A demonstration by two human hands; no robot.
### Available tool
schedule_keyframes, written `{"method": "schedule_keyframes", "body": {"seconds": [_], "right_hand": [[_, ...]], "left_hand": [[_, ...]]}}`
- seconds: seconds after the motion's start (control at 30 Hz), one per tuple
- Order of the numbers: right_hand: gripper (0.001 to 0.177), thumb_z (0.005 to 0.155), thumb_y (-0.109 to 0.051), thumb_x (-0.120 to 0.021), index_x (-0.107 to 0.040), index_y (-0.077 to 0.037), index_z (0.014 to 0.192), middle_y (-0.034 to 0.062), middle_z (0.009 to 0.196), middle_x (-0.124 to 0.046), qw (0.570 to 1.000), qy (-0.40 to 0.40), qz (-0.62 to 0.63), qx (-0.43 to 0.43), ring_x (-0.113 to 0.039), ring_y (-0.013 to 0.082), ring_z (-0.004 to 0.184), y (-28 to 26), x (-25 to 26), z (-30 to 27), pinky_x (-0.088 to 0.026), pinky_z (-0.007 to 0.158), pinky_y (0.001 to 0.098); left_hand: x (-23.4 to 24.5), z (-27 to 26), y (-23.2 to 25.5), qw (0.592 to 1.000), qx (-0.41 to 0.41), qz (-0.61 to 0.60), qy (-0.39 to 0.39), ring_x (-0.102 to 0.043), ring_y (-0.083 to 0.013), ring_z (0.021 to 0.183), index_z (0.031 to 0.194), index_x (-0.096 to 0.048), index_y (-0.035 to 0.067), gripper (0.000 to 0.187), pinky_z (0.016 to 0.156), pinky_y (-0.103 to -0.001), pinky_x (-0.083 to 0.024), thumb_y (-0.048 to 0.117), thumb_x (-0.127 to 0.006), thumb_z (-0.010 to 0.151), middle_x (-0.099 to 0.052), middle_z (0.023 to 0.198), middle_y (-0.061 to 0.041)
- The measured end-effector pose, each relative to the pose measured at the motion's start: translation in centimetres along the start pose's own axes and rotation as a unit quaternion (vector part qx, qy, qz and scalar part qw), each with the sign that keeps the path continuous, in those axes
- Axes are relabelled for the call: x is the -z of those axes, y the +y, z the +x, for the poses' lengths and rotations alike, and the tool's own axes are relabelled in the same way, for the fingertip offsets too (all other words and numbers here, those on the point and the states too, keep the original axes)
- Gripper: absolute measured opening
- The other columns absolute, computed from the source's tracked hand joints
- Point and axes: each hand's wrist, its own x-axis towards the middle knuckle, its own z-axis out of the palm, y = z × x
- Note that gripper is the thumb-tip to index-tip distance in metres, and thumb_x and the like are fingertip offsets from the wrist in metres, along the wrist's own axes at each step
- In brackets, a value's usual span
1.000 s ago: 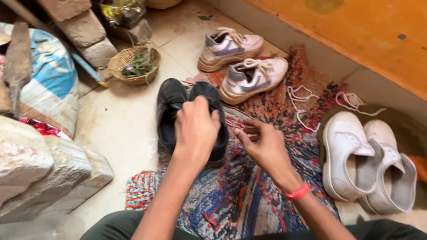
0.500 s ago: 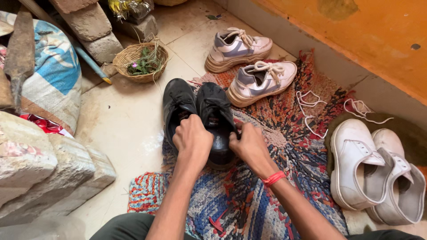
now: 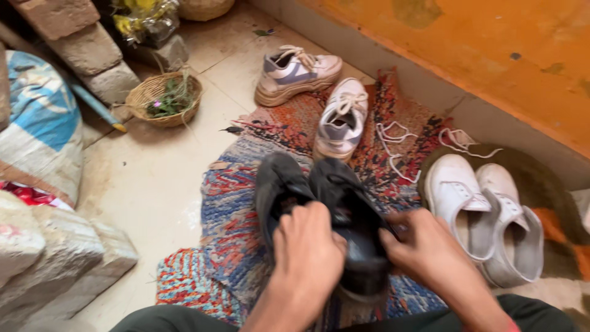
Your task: The person unlaces a pair of white shoes, then unlaces a pair of black shoes, and finally relaces the black shoes. The white shoes remain unlaced by the end of the clip.
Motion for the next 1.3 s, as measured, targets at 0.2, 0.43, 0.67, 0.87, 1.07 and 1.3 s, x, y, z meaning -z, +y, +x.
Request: {"method": "schedule_keyframes", "body": {"seconds": [0.2, 0.43, 0.67, 0.87, 1.07, 1.3], "right_hand": [[0.046, 0.084, -0.025, -0.076, -0.069, 0.0, 0.122, 0.0212, 0.072, -0.076, 0.999, 0.05, 0.014, -0.016, -0.078, 0.0277, 0.056, 5.1, 0.0, 0.9, -0.061, 0.059, 0.0415], [0.039, 0.086, -0.021, -0.069, -0.073, 0.0, 0.119, 0.0259, 0.081, -0.073, 0.987, 0.139, 0.024, 0.084, -0.076, 0.0352, 0.073, 5.4, -5.0, 8.3, -0.057, 0.072, 0.0444], [0.044, 0.08, -0.021, -0.078, -0.069, 0.002, 0.117, 0.0293, 0.088, -0.072, 0.981, 0.105, -0.058, 0.15, -0.071, 0.0421, 0.085, 7.2, -4.5, 6.5, -0.055, 0.079, 0.0476], [0.047, 0.078, -0.025, -0.083, -0.069, -0.008, 0.119, 0.0162, 0.088, -0.079, 0.995, -0.026, -0.089, 0.023, -0.079, 0.0303, 0.081, 5.1, 0.0, 7.2, -0.06, 0.077, 0.0406], [0.033, 0.075, -0.026, -0.089, -0.076, -0.004, 0.096, 0.0101, 0.084, -0.08, 0.993, 0.022, -0.032, 0.116, -0.079, 0.0203, 0.078, 3.2, 2.0, 8.4, -0.061, 0.072, 0.0362], [0.019, 0.079, -0.012, -0.078, -0.078, -0.006, 0.098, 0.0101, 0.087, -0.081, 0.983, 0.049, 0.016, 0.175, -0.08, 0.0196, 0.079, 3.2, 1.0, 8.8, -0.061, 0.073, 0.0337]], "left_hand": [[-4.7, 0.3, 1.3, 0.998, -0.063, -0.013, -0.01, -0.064, -0.0493, 0.089, 0.093, -0.062, -0.002, 0.021, 0.081, -0.06, -0.05, 0.01, -0.07, 0.078, -0.066, 0.096, -0.026], [-5.7, 5.8, -1.2, 0.999, -0.032, 0.033, -0.017, -0.068, -0.0484, 0.093, 0.097, -0.062, -0.004, 0.02, 0.084, -0.055, -0.056, 0.012, -0.067, 0.086, -0.069, 0.095, -0.028], [-4.5, 5.3, -1.3, 0.991, -0.005, 0.08, -0.104, -0.068, -0.0485, 0.095, 0.094, -0.067, -0.002, 0.029, 0.083, -0.054, -0.056, 0.018, -0.077, 0.077, -0.069, 0.099, -0.028], [-3.2, 4.8, 1.4, 0.992, 0.009, 0.087, -0.095, -0.07, -0.0459, 0.091, 0.094, -0.07, 0.001, 0.025, 0.079, -0.053, -0.057, 0.025, -0.073, 0.088, -0.071, 0.095, -0.025], [-4.1, 7.2, 1.4, 0.968, -0.243, -0.01, 0.058, -0.064, -0.0431, 0.097, 0.108, -0.07, -0.002, 0.027, 0.083, -0.053, -0.051, 0.012, -0.066, 0.085, -0.069, 0.1, -0.022], [-6.1, 8.2, -0.1, 0.978, -0.196, -0.049, -0.045, -0.065, -0.0406, 0.104, 0.106, -0.07, 0.002, 0.017, 0.092, -0.05, -0.051, 0.009, -0.059, 0.096, -0.07, 0.106, -0.021]]}}
